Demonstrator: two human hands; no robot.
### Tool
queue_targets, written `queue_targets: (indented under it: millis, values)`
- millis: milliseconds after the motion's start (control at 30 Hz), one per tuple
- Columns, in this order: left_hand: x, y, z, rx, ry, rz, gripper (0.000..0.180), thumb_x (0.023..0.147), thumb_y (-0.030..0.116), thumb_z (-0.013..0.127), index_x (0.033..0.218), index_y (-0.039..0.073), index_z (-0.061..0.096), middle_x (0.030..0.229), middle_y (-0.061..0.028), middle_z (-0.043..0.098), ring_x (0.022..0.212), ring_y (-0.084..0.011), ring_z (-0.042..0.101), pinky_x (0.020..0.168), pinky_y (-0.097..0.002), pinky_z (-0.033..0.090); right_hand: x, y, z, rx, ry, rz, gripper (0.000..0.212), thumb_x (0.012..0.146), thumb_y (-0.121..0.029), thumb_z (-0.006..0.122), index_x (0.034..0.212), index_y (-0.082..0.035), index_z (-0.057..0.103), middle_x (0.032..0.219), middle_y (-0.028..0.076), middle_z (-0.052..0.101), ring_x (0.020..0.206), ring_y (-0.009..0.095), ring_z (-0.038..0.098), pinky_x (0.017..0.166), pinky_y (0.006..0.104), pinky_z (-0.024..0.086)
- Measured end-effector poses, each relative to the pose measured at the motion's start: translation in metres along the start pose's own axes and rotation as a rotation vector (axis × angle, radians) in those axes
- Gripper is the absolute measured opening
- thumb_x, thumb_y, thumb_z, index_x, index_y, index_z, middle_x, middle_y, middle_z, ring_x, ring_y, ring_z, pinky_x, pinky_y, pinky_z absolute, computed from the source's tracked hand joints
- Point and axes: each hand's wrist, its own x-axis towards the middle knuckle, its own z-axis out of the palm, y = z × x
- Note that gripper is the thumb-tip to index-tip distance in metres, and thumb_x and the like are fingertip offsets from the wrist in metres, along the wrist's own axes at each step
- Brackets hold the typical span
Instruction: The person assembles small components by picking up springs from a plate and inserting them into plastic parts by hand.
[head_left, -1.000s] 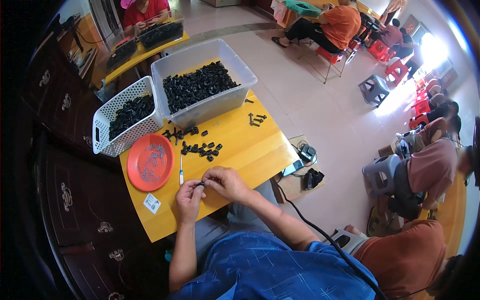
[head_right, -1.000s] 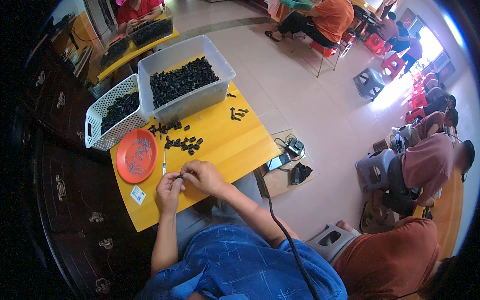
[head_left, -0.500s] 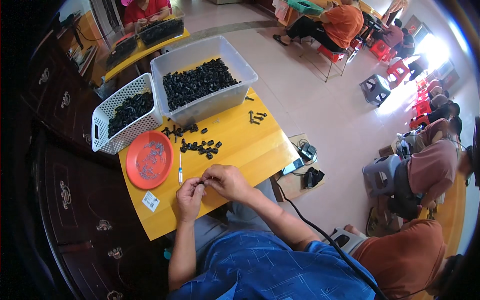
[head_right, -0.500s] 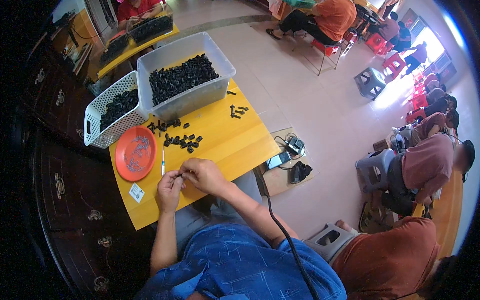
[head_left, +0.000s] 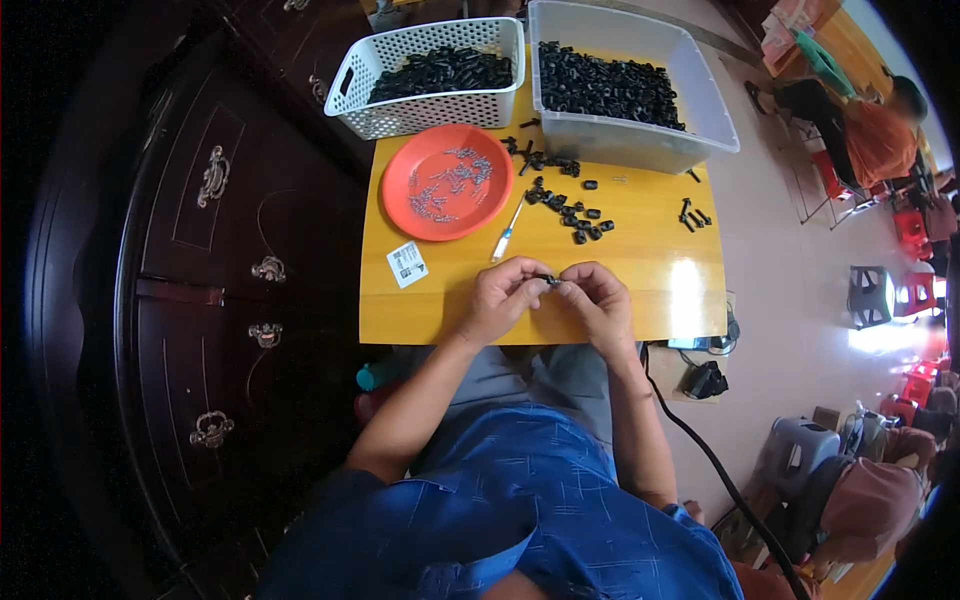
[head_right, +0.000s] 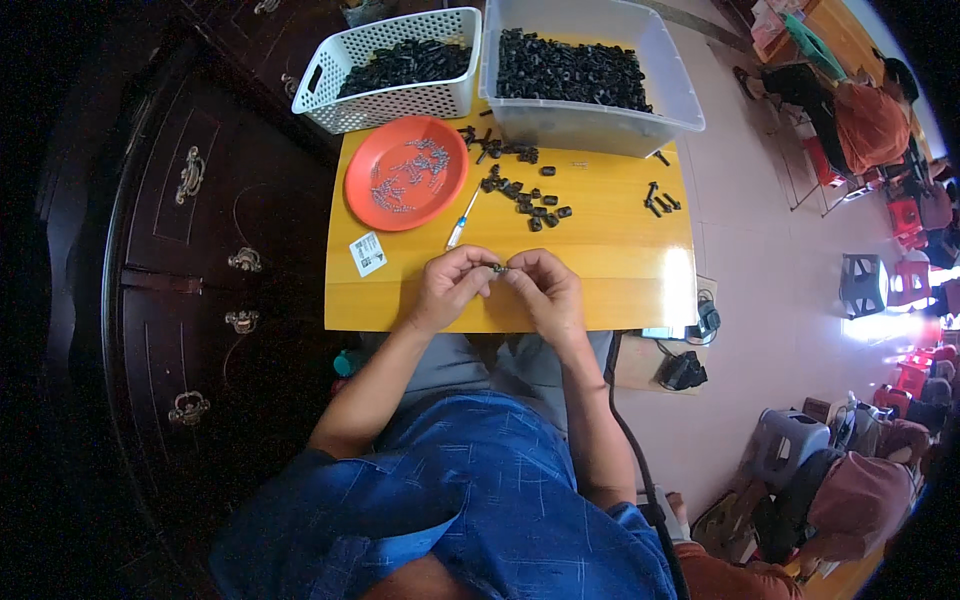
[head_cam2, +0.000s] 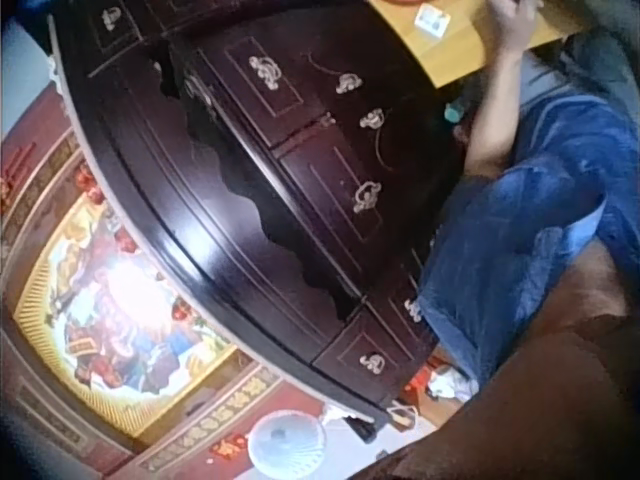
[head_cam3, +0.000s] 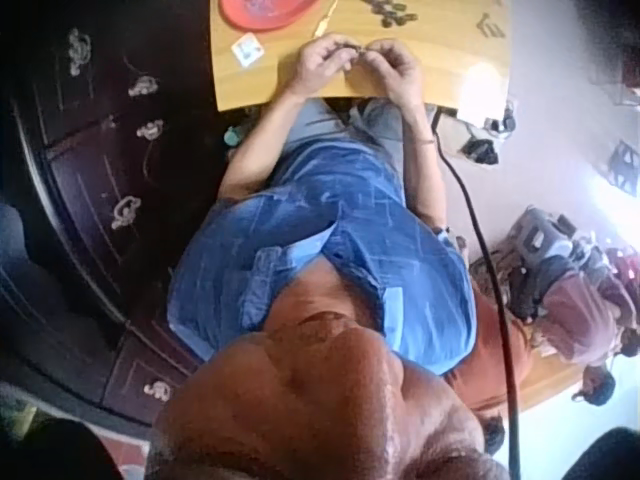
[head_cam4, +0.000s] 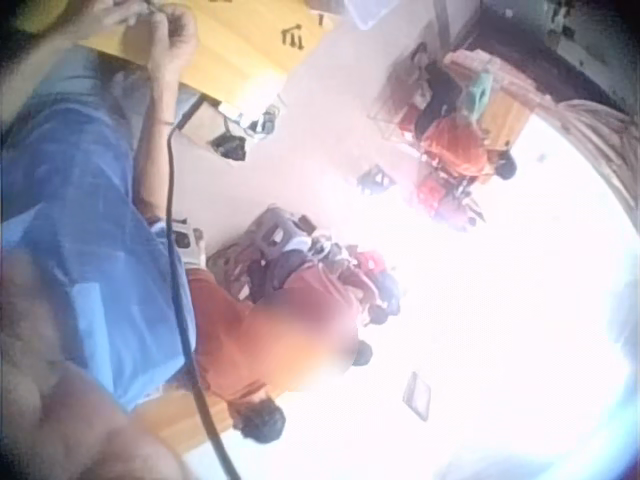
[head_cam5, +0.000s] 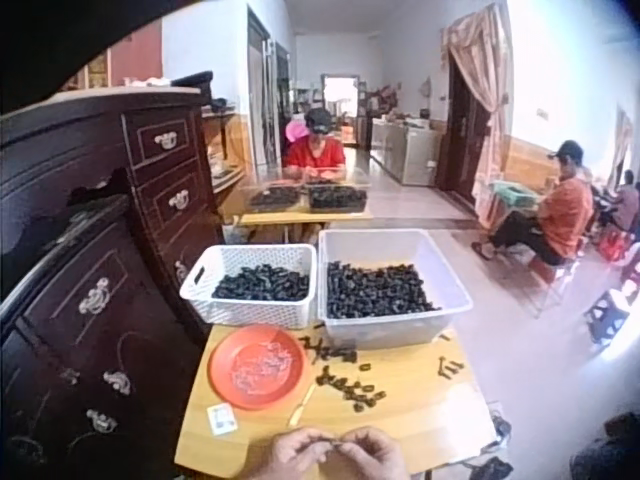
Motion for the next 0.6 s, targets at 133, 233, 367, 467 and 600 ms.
queue_targets:
  millis: [133,233,367,467,600]
  values:
    - [0.0,0.001,-0.001,0.014,-0.009,0.039,0.014,0.096,0.004,0.061,0.109,-0.001,0.064,0.087,-0.0014,0.068,0.069,-0.0053,0.059,0.064,-0.0206,0.05,0.001,-0.002,0.001,0.009,-0.003,0.024,0.006,0.094,0.0,0.065,0.1,-0.001,0.064,0.089,-0.001,0.066,0.082,0.005,0.061,0.075,0.0205,0.05]
    - [-0.001,0.0,-0.001,0.023,-0.002,0.036,0.014,0.096,0.004,0.062,0.109,-0.001,0.065,0.086,-0.0013,0.068,0.069,-0.0052,0.059,0.064,-0.0206,0.05,0.002,-0.003,0.002,-0.008,-0.002,0.012,0.006,0.093,0.0,0.065,0.099,-0.001,0.064,0.089,-0.001,0.066,0.082,0.005,0.062,0.075,0.021,0.05]
    - [0.0,-0.001,0.0,0.028,0.012,0.015,0.014,0.094,0.004,0.063,0.107,0.0,0.066,0.084,-0.0009,0.068,0.068,-0.005,0.059,0.063,-0.0207,0.05,0.001,-0.012,0.0,-0.216,0.012,-0.04,0.003,0.091,0.0,0.067,0.094,0.0,0.066,0.082,0.001,0.067,0.076,0.007,0.063,0.071,0.0229,0.052]
    - [-0.001,0.0,0.0,0.094,-0.026,0.001,0.015,0.094,0.001,0.062,0.109,-0.001,0.064,0.089,-0.0011,0.067,0.073,-0.005,0.06,0.067,-0.0202,0.051,0.001,-0.022,-0.004,-0.468,0.003,-0.123,0.003,0.089,0.0,0.069,0.091,0.0,0.067,0.077,0.004,0.067,0.072,0.009,0.064,0.067,0.024,0.052]
    - [-0.001,0.003,0.002,0.197,-0.017,0.026,0.016,0.093,0.0,0.063,0.108,-0.001,0.065,0.086,-0.0009,0.068,0.071,-0.0055,0.06,0.066,-0.0208,0.051,0.001,-0.027,-0.004,-0.497,0.005,-0.157,0.004,0.087,0.0,0.07,0.09,-0.001,0.068,0.077,0.006,0.067,0.071,0.01,0.065,0.066,0.0247,0.052]
